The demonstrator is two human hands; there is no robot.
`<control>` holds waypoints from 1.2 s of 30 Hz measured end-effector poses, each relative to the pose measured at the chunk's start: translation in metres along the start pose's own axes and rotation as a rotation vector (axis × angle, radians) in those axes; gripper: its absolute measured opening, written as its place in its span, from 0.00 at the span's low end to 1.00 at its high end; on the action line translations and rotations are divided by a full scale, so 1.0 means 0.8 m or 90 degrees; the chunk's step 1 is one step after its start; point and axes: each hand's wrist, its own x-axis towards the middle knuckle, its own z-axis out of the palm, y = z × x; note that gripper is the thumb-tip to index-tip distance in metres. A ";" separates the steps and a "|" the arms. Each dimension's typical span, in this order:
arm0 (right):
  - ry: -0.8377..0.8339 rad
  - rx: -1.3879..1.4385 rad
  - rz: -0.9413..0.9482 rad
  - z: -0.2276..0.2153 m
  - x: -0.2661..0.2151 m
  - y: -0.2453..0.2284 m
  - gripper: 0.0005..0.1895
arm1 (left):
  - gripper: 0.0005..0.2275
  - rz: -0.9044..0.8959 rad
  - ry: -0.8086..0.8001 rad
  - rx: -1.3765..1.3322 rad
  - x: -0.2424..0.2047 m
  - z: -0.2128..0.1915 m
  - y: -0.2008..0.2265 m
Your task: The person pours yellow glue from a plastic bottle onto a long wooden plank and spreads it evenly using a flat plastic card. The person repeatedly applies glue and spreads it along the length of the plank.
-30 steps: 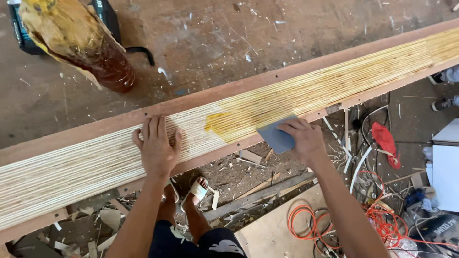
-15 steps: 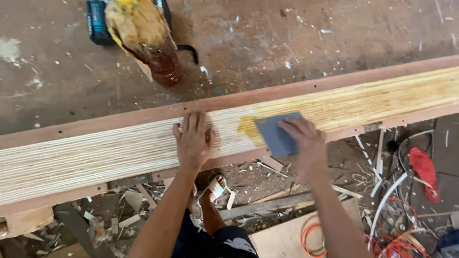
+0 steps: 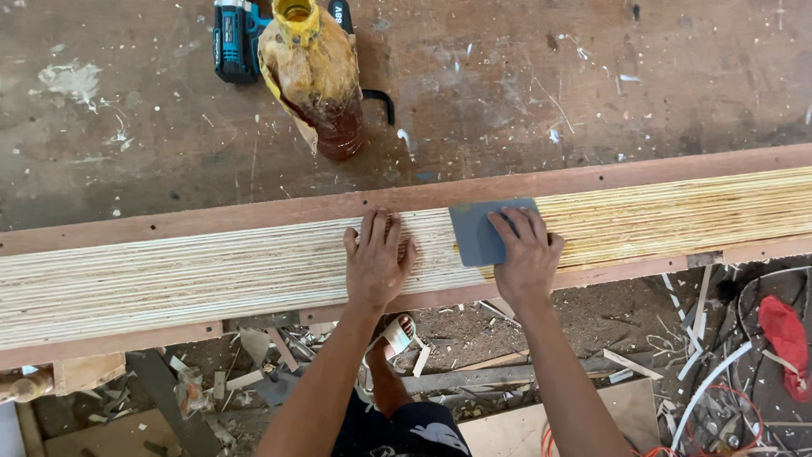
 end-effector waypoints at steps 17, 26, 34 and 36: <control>-0.091 0.009 0.046 -0.023 0.032 0.012 0.31 | 0.20 -0.010 -0.028 -0.005 0.006 0.001 0.000; -0.237 0.006 0.021 -0.047 -0.023 0.038 0.33 | 0.19 -0.003 0.033 0.011 0.006 -0.010 0.003; -0.349 -0.079 -0.054 -0.046 -0.071 0.091 0.35 | 0.19 -0.002 0.037 0.017 0.005 -0.006 0.002; -0.350 -0.081 -0.067 -0.043 -0.079 0.103 0.33 | 0.19 -0.003 0.034 0.016 0.005 -0.004 0.002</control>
